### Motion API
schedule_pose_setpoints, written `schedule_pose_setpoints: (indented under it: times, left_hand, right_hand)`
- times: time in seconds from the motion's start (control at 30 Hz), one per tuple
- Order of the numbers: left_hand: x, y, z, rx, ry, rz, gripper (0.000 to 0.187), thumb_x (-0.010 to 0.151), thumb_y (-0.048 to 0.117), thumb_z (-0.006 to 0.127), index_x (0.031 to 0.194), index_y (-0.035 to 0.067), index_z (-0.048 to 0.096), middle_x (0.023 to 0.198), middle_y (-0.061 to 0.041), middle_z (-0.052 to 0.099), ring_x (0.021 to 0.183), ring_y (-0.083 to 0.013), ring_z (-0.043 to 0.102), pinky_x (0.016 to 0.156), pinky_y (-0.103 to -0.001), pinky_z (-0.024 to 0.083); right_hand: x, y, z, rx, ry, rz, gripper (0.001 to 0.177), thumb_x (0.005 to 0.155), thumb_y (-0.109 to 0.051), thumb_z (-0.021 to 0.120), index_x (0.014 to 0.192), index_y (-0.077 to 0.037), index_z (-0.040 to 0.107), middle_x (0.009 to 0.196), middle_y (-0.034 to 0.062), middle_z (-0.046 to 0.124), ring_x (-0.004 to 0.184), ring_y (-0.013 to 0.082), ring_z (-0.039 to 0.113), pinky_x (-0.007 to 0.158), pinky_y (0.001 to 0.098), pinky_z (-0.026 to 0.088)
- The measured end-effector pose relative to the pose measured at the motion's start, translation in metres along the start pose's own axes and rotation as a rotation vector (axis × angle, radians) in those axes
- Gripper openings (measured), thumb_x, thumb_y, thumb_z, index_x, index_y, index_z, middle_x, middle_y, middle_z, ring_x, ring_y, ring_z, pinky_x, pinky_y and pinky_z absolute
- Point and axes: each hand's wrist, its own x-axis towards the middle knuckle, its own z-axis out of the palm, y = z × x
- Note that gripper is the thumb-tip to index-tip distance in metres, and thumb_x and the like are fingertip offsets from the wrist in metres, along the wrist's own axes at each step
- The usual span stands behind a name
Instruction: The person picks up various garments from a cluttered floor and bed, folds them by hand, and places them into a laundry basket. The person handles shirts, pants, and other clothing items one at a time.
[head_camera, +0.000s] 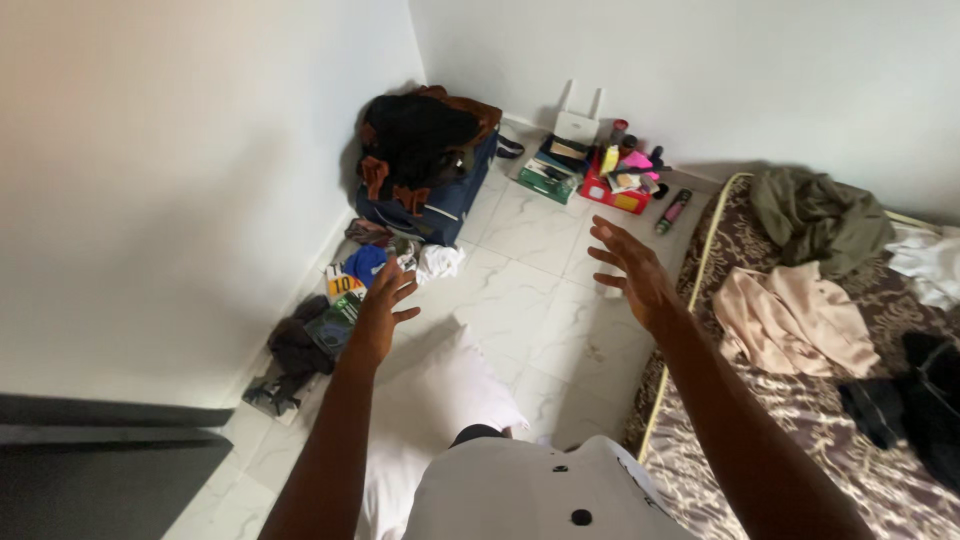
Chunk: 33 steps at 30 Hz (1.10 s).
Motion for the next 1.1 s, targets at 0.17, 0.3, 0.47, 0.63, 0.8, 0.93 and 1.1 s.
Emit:
schedule_pose_setpoints:
  times: [0.17,0.3,0.47,0.63,0.8,0.93,1.1]
  left_hand:
    - [0.063,0.006,-0.004,0.117,-0.033,-0.014,0.086,0.096,0.058,0.053,0.164,0.017,0.021,0.158,-0.015,0.046,0.141,-0.0327,0.05,0.099,-0.047,0.052]
    - [0.123,0.018,-0.006,0.121,-0.001,-0.057,0.088,0.092,0.06,0.054,0.164,0.019,0.023,0.155,-0.016,0.05,0.139,-0.0329,0.052,0.097,-0.048,0.053]
    - [0.191,0.018,-0.006,0.015,0.019,-0.044,0.089,0.093,0.061,0.054,0.164,0.018,0.022,0.158,-0.014,0.046,0.142,-0.0313,0.049,0.101,-0.048,0.049]
    - [0.243,0.016,0.017,-0.036,0.089,-0.021,0.091,0.092,0.06,0.056,0.165,0.018,0.02,0.16,-0.014,0.041,0.144,-0.0326,0.046,0.103,-0.048,0.049]
    - [0.296,0.044,0.045,-0.107,0.21,-0.053,0.092,0.091,0.062,0.056,0.165,0.018,0.02,0.159,-0.015,0.045,0.145,-0.0336,0.045,0.104,-0.049,0.048]
    - [0.329,0.055,0.063,-0.134,0.259,-0.013,0.093,0.092,0.061,0.057,0.165,0.018,0.019,0.159,-0.016,0.044,0.145,-0.0342,0.046,0.105,-0.049,0.049]
    - [0.371,0.064,0.055,-0.174,0.304,-0.015,0.092,0.09,0.061,0.059,0.164,0.019,0.021,0.159,-0.015,0.044,0.144,-0.0331,0.046,0.104,-0.049,0.048]
  right_hand:
    - [0.067,0.007,0.016,0.086,-0.003,0.026,0.088,0.086,-0.067,0.057,0.157,-0.016,0.042,0.162,0.0107,0.044,0.143,0.0322,0.047,0.11,0.0541,0.041]
    - [0.13,0.006,0.02,0.085,-0.024,0.048,0.085,0.087,-0.065,0.057,0.155,-0.016,0.045,0.16,0.0093,0.047,0.141,0.0304,0.049,0.109,0.0525,0.042]
    - [0.209,0.007,0.001,0.091,-0.069,0.084,0.082,0.087,-0.064,0.057,0.155,-0.018,0.046,0.157,0.0073,0.049,0.138,0.0283,0.051,0.107,0.0508,0.043]
    - [0.285,0.001,-0.031,0.076,-0.136,0.098,0.08,0.088,-0.063,0.059,0.153,-0.018,0.049,0.155,0.0063,0.052,0.135,0.0275,0.054,0.104,0.0502,0.045]
    - [0.377,-0.026,-0.049,0.014,-0.198,0.143,0.078,0.088,-0.063,0.059,0.152,-0.018,0.052,0.151,0.0053,0.056,0.132,0.0247,0.055,0.103,0.05,0.046]
    - [0.444,-0.044,-0.051,0.014,-0.295,0.141,0.077,0.089,-0.061,0.058,0.153,-0.018,0.05,0.153,0.0043,0.054,0.128,0.0248,0.053,0.101,0.0493,0.045]
    - [0.513,-0.066,-0.03,-0.058,-0.312,0.191,0.075,0.093,-0.058,0.056,0.155,-0.018,0.046,0.158,0.0031,0.049,0.136,0.0245,0.053,0.105,0.0461,0.044]
